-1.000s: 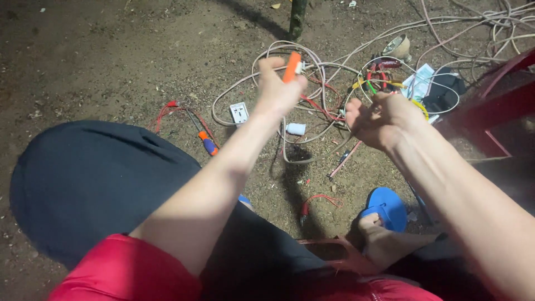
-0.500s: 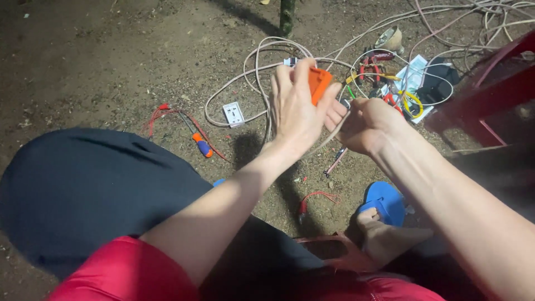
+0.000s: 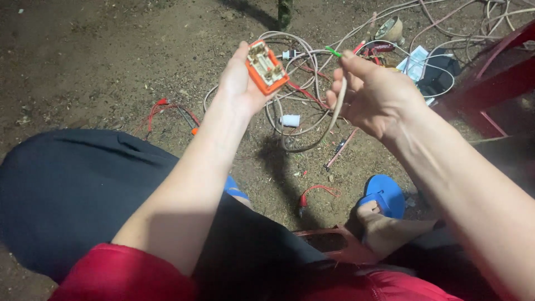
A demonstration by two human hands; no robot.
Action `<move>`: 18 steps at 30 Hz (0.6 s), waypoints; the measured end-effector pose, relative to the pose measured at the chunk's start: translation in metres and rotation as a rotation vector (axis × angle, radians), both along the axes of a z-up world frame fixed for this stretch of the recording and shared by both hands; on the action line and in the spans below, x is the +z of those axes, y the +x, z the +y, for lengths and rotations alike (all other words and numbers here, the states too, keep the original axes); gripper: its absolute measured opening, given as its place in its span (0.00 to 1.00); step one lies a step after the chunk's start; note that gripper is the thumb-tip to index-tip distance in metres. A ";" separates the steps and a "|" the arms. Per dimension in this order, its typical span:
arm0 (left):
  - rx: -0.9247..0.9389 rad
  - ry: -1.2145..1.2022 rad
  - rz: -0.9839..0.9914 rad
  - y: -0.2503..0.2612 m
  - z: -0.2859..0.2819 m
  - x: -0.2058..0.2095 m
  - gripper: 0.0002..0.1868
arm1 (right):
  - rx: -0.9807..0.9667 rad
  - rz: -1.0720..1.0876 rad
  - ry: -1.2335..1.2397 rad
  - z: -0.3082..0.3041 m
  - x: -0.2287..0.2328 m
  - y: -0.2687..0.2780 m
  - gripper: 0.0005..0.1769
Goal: Stripping electrical wires and attempting to connect them to a switch or socket housing.
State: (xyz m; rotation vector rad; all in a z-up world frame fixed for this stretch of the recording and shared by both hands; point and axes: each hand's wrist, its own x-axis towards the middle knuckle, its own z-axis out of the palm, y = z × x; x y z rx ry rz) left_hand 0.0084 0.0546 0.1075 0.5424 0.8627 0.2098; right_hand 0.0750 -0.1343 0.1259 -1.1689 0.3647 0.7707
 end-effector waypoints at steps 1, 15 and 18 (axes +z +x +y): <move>0.001 0.000 -0.001 -0.001 0.000 0.001 0.22 | 0.001 -0.001 0.000 0.003 0.008 -0.008 0.04; -0.157 -0.157 -0.456 0.020 0.008 -0.040 0.25 | 0.114 -0.170 -0.166 0.011 0.014 -0.030 0.11; -0.137 -0.143 -0.383 0.017 0.003 -0.031 0.27 | 0.103 -0.155 -0.161 0.011 0.020 -0.033 0.09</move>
